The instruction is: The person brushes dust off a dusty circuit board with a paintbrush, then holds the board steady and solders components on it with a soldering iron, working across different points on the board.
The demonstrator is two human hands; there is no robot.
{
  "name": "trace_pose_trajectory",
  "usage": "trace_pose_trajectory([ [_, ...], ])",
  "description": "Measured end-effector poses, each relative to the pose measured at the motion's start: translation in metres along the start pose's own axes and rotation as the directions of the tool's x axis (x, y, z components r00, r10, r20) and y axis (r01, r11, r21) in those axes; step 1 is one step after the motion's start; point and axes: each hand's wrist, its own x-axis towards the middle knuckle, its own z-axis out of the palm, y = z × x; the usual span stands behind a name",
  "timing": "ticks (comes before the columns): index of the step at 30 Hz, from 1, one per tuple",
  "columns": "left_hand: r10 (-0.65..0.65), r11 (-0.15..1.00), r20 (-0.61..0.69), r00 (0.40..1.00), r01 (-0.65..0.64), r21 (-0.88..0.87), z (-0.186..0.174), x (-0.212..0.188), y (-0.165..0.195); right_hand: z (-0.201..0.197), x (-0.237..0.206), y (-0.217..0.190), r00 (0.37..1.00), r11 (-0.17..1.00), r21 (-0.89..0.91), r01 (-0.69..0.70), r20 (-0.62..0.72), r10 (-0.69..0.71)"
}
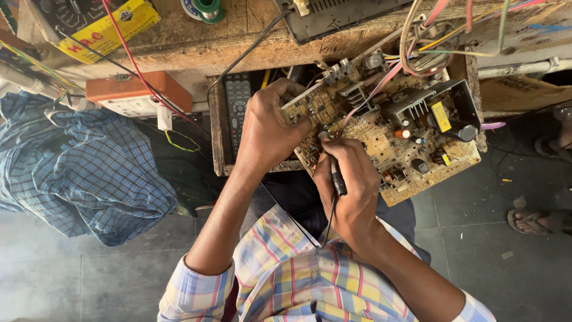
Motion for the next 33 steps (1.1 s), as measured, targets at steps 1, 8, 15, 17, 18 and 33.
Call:
trace_pose_trajectory([
  [1,0.005,1.0,-0.002,1.0,-0.005,-0.001,0.0001,0.0003,0.0003,0.0003,-0.0004,0.0,1.0,1.0,0.008,-0.016,0.001,0.016],
  [8,-0.015,1.0,-0.017,1.0,0.015,0.024,-0.0003,0.0013,0.004,0.0029,-0.0015,0.0022,0.999,0.999,0.016,0.036,-0.033,-0.035],
  [15,-0.016,1.0,-0.002,1.0,0.016,0.012,0.0003,0.0026,0.0026,0.0004,-0.0004,0.0029,0.999,0.999,-0.001,0.038,-0.022,-0.038],
  [17,0.014,1.0,0.012,1.0,-0.014,-0.007,-0.0008,0.0028,0.0004,0.0005,0.0004,0.0023,0.998,0.999,-0.012,0.052,-0.022,-0.052],
  [18,0.008,1.0,0.011,1.0,-0.008,-0.006,-0.0005,0.002,-0.0003,0.0004,0.0008,0.0021,0.999,0.999,-0.003,0.035,-0.012,-0.035],
  [33,0.025,1.0,-0.016,1.0,-0.025,-0.009,0.0007,0.0017,-0.0015,0.0049,-0.0017,0.0071,0.998,0.999,-0.013,0.049,-0.034,-0.05],
])
